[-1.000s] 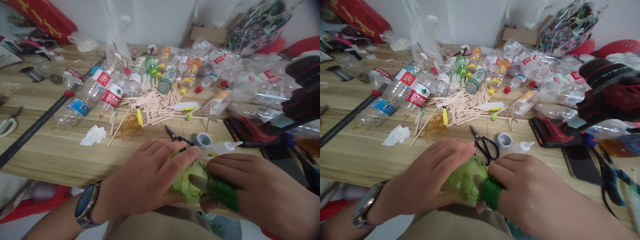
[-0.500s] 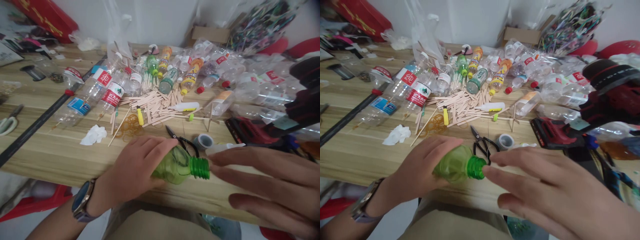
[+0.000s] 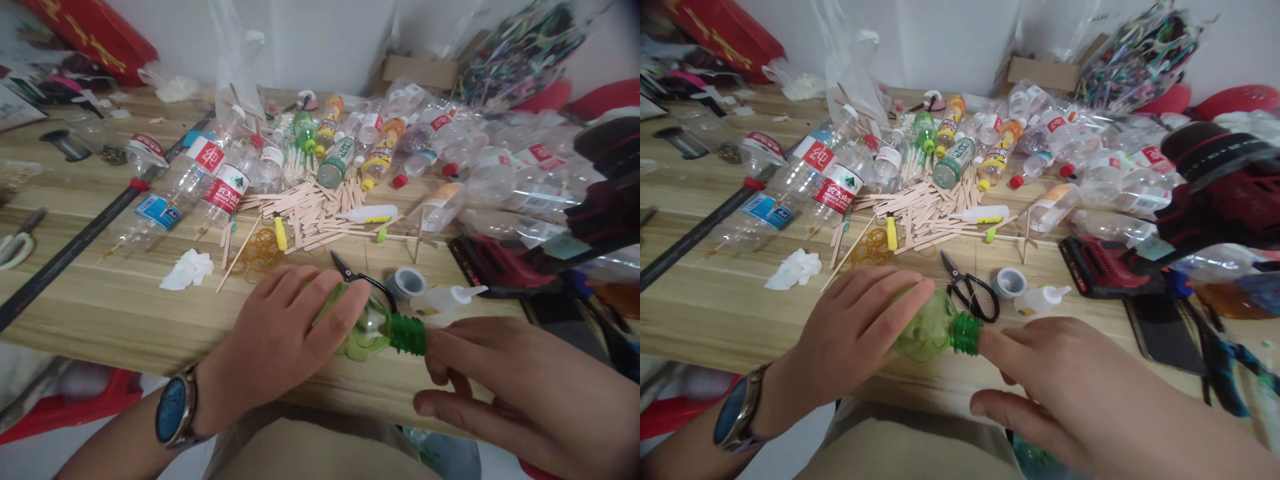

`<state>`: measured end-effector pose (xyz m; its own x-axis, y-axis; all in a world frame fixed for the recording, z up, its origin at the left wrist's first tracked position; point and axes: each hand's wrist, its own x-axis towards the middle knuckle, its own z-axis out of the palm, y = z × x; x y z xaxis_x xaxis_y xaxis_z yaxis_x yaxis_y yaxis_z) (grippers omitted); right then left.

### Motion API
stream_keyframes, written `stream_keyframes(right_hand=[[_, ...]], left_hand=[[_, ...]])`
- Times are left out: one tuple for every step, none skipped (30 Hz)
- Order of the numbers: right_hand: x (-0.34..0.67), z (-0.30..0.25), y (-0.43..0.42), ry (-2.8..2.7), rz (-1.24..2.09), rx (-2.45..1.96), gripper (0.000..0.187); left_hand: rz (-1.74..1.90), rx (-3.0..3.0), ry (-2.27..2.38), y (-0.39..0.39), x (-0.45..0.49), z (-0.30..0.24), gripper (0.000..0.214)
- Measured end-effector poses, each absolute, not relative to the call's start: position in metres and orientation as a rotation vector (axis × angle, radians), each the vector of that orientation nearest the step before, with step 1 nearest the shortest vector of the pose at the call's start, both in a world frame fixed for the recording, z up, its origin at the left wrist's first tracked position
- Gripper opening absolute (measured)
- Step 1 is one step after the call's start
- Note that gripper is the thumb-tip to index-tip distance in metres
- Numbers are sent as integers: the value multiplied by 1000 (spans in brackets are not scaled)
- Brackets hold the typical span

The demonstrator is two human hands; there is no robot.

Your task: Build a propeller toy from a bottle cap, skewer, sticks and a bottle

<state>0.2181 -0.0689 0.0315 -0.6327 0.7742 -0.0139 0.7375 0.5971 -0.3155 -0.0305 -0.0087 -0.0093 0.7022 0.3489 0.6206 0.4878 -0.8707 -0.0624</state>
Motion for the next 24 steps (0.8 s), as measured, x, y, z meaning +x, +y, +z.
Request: stream_keyframes(right_hand=[[216, 31, -68, -2712, 423, -1290, 32], [214, 31, -67, -2734, 389, -1282, 35], [213, 31, -66, -2753, 352, -1266, 39], [212, 31, -65, -2764, 314, -1249, 43], [211, 32, -65, -2770, 292, -1239, 45], [211, 33, -65, -2761, 289, -1231, 45], [213, 33, -65, -2737, 307, -1228, 43], [214, 34, -66, -2703, 331, -1218, 39], [216, 34, -66, -2662, 348, -1210, 33], [219, 35, -68, -2616, 346, -1204, 27], [222, 35, -69, -2574, 327, -1199, 24], [225, 35, -70, -2539, 293, -1200, 25], [227, 36, -72, -2519, 258, -1211, 28], [230, 36, -73, -2511, 229, -1222, 31], [233, 36, -75, -2509, 205, -1247, 32], [236, 36, -76, -2503, 173, -1262, 33], [239, 36, -77, -2501, 140, -1271, 35], [242, 36, -78, -2495, 102, -1281, 36], [245, 37, -78, -2485, 64, -1290, 38], [249, 37, -78, -2470, 36, -1307, 39], [252, 38, -79, -2451, 19, -1334, 40], [255, 40, -79, -2432, 11, -1373, 39], [258, 42, -78, -2403, 5, -1425, 38], [260, 45, -77, -2364, -4, -1466, 35]], left_hand=[[-915, -2670, -674, -10, -30, -9, 34], [-920, -2659, -678, -11, -29, -9, 35], [-929, -2654, -679, -11, -29, -9, 35], [-944, -2654, -677, -12, -28, -9, 35], [-962, -2657, -675, -12, -28, -9, 34], [-984, -2662, -675, -12, -28, -10, 34], [-1006, -2668, -678, -11, -28, -11, 34], [-1026, -2677, -686, -10, -29, -12, 35], [-1043, -2688, -699, -10, -29, -14, 35], [-1057, -2698, -716, -9, -30, -16, 36], [-1066, -2708, -730, -8, -31, -17, 37], [-1073, -2718, -741, -8, -31, -19, 37], [-1079, -2724, -745, -7, -31, -20, 37], [-1084, -2729, -750, -6, -31, -21, 37], [-1085, -2733, -750, -6, -31, -21, 37], [-1083, -2737, -749, -5, -30, -22, 37], [-1078, -2743, -751, -4, -30, -22, 37], [-1062, -2749, -761, -2, -29, -22, 38], [-1045, -2755, -770, -1, -29, -22, 38], [-1031, -2757, -781, 1, -29, -21, 38], [-1025, -2755, -795, 3, -28, -21, 38], [-1018, -2758, -812, 5, -28, -21, 39], [-1018, -2758, -833, 7, -28, -22, 40], [-1020, -2761, -854, 9, -28, -22, 41]])
